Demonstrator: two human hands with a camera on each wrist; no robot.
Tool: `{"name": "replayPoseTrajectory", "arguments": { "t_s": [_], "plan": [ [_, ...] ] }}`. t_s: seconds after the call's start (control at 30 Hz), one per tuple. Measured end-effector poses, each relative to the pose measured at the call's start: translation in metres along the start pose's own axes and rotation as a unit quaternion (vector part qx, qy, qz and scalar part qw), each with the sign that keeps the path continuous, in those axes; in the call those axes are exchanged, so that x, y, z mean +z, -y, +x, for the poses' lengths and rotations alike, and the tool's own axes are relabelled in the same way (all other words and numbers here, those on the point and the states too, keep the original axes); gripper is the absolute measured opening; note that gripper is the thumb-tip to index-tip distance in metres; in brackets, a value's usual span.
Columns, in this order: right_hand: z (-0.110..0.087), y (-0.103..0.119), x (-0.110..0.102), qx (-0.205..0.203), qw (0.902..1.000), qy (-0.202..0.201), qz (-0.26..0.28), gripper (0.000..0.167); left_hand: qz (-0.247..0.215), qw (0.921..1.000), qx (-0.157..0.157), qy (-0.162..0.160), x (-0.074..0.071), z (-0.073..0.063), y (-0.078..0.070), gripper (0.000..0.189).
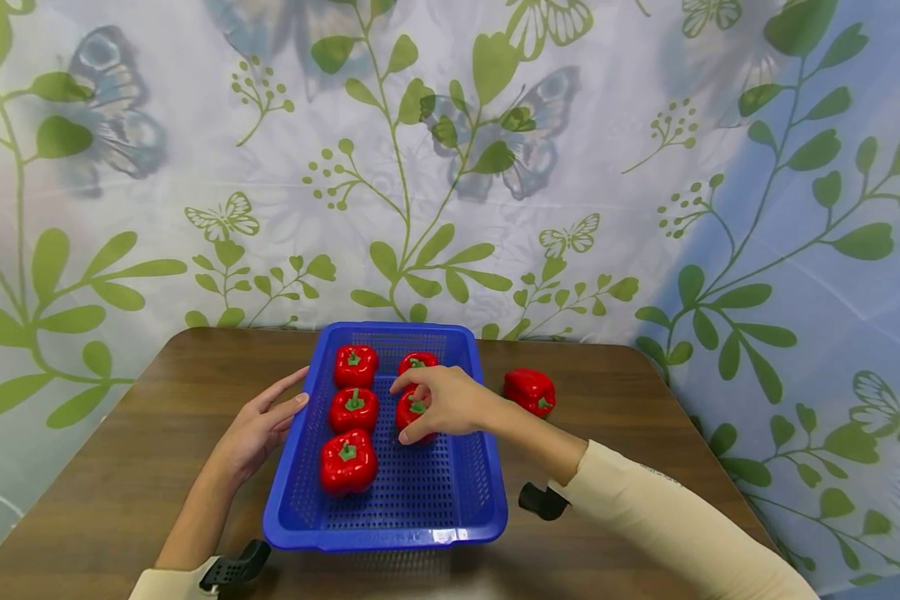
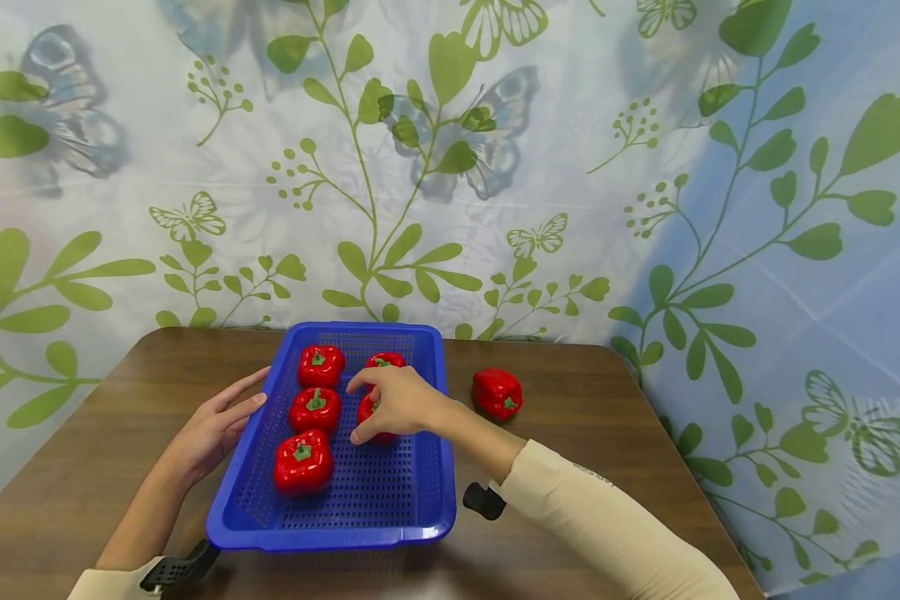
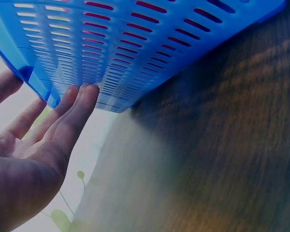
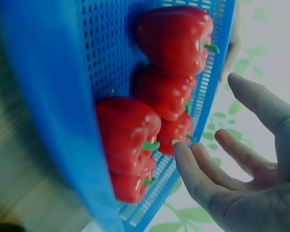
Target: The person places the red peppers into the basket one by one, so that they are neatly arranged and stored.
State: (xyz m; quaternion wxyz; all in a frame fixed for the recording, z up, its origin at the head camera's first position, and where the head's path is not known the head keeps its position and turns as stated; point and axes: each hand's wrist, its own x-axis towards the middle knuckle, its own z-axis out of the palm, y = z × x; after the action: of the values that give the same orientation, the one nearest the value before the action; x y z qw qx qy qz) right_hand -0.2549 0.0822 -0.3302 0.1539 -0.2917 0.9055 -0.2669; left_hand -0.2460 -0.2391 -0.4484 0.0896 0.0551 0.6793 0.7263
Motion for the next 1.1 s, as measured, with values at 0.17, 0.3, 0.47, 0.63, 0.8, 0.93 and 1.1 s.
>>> {"name": "replayPoseTrajectory", "arguments": {
  "t_s": [0.17, 0.3, 0.47, 0.63, 0.8, 0.93, 1.1],
  "plan": [
    [-0.014, -0.011, -0.01, 0.007, 0.9994, -0.024, 0.026, 0.057, 0.002, 1.0, 0.003, 0.002, -0.001, -0.002, 0.0, 0.061],
    [-0.025, -0.02, -0.017, 0.025, 0.9979, -0.052, 0.028, 0.057, 0.004, 1.0, 0.006, 0.006, -0.001, -0.003, 0.001, 0.061],
    [-0.036, -0.031, -0.023, 0.042, 0.996, -0.077, 0.021, 0.058, 0.001, 0.9999, 0.01, 0.009, -0.001, -0.004, 0.002, 0.06],
    [-0.046, -0.046, -0.026, 0.053, 0.9935, -0.096, 0.029, 0.06, -0.001, 0.9999, 0.012, 0.012, -0.001, -0.004, 0.002, 0.06],
    [-0.057, -0.065, -0.03, 0.061, 0.9903, -0.115, 0.047, 0.063, 0.0, 0.9999, 0.01, 0.009, 0.0, -0.005, 0.002, 0.061],
    [-0.063, -0.08, -0.033, 0.074, 0.9857, -0.14, 0.057, 0.063, -0.005, 0.9999, 0.009, 0.009, 0.001, -0.005, 0.002, 0.061],
    [-0.069, -0.099, -0.037, 0.094, 0.9785, -0.173, 0.062, 0.066, -0.012, 0.9998, 0.015, 0.012, 0.001, -0.005, 0.002, 0.06]
  ]
}}
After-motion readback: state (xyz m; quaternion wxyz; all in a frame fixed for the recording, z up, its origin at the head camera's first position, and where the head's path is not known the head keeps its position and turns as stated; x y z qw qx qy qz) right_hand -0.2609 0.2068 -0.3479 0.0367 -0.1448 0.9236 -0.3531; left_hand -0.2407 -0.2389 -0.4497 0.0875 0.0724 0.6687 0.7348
